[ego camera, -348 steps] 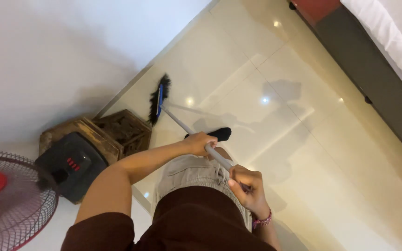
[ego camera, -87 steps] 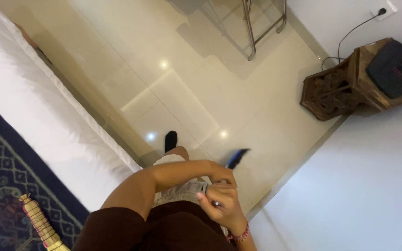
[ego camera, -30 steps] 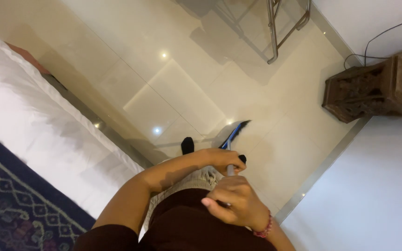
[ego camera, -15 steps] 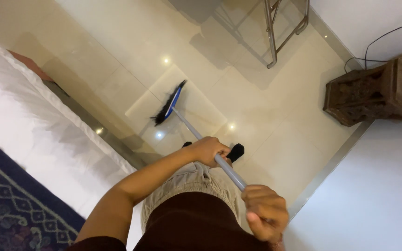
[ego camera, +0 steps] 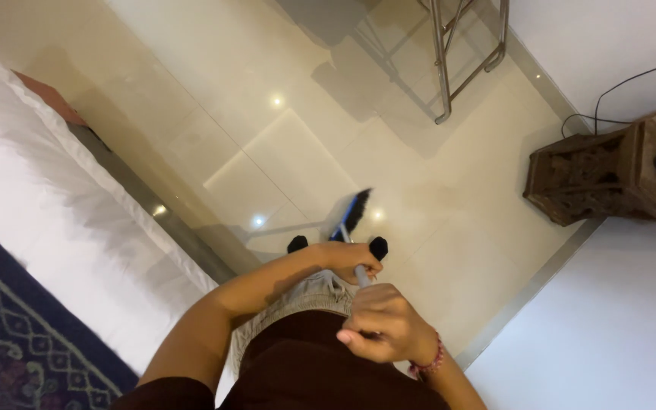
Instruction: The person sweeps a tiled floor in a bedroom using a long-handled broom. They move the broom back and forth across the floor, navigating around a bed, a chair, and a small table.
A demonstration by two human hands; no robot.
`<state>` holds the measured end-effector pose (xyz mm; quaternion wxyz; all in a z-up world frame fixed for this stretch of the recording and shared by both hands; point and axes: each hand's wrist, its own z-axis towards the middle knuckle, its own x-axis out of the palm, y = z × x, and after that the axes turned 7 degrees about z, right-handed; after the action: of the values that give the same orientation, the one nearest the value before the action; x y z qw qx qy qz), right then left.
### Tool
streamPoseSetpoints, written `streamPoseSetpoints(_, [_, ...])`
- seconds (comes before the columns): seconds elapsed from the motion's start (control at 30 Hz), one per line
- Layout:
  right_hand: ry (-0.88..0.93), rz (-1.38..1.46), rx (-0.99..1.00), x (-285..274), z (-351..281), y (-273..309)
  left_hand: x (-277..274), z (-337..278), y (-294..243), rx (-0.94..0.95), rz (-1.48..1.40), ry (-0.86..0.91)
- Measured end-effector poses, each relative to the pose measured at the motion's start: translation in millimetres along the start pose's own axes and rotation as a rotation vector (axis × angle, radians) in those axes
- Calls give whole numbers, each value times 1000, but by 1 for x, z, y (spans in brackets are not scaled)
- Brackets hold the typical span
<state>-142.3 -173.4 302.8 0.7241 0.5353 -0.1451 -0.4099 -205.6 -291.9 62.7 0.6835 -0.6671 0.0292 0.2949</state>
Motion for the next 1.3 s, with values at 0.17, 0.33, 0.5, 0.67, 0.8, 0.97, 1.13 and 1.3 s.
streamPoseSetpoints(0.17, [-203, 98, 33, -2, -29, -46, -17, -30, 55, -390, 250, 123])
streamPoseSetpoints(0.33, [-401, 254, -44, -46, -121, -74, -7, 34, 48, -408, 408, 141])
streamPoseSetpoints(0.5, [-479, 162, -59, -142, -152, 20, 7, 155, -31, -293, 289, 125])
streamPoseSetpoints(0.67, [-89, -214, 57, -207, -166, 83, 41, 260, -68, -8, 147, 128])
streamPoseSetpoints(0.8, [-34, -211, 218, -215, -125, 62, 68, 295, -20, 157, -41, 72])
streamPoseSetpoints(0.97, [42, -79, 96, -220, -119, 0, 57, 276, 20, -66, -84, 58])
streamPoseSetpoints(1.13, [-129, 76, -54, -215, -145, -82, 45, 219, 120, -274, 65, 87])
streamPoseSetpoints(1.3, [-335, 186, -91, -232, -205, -116, 47, 235, 125, -427, 200, 110])
